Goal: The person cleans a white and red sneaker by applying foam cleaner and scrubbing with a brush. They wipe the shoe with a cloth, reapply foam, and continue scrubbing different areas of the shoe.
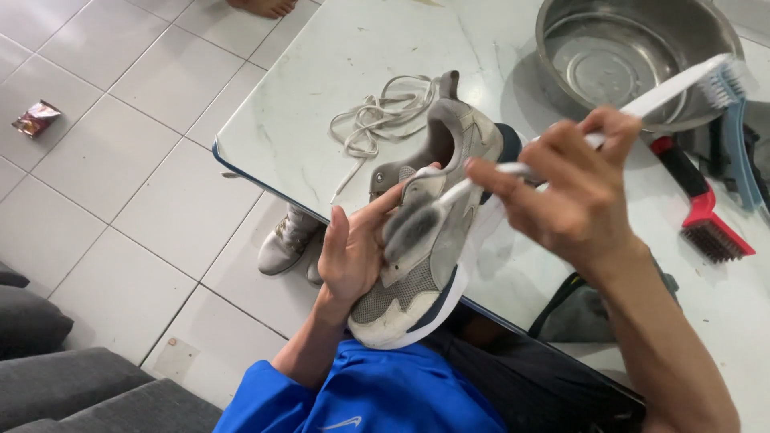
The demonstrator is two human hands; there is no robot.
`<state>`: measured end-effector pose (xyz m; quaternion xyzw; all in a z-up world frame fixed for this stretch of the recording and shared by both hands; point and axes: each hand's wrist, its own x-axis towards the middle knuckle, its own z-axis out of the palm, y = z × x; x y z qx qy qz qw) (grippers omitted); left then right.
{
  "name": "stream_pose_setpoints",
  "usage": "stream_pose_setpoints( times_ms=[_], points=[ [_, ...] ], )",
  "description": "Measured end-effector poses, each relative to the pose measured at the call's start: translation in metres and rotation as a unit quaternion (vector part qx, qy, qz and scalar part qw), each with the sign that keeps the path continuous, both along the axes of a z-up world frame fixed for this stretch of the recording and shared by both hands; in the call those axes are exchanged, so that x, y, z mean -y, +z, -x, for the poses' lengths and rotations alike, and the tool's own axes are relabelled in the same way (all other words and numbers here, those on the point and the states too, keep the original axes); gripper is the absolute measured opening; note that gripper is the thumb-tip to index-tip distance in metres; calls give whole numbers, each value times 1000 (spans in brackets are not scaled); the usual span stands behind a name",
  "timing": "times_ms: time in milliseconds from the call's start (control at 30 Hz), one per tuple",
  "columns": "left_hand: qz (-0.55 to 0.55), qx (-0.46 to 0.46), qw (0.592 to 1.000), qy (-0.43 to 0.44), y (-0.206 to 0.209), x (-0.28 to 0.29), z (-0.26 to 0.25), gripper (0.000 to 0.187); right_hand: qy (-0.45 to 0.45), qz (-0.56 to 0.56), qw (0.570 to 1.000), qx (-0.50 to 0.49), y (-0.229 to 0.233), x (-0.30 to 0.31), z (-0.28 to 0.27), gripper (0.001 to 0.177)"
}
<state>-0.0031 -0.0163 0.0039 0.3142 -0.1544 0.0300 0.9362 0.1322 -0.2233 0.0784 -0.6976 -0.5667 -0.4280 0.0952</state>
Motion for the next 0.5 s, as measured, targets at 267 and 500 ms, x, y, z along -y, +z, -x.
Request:
stream_pose_setpoints(
  times_ms=[267,500],
  points=[
    [-38,14,999,17,3,-5,3,95,42,4,998,-38,-8,-15,31,13],
    [-120,16,992,18,7,-12,0,102,-9,-19,999,-36,-19,15,7,11]
  ],
)
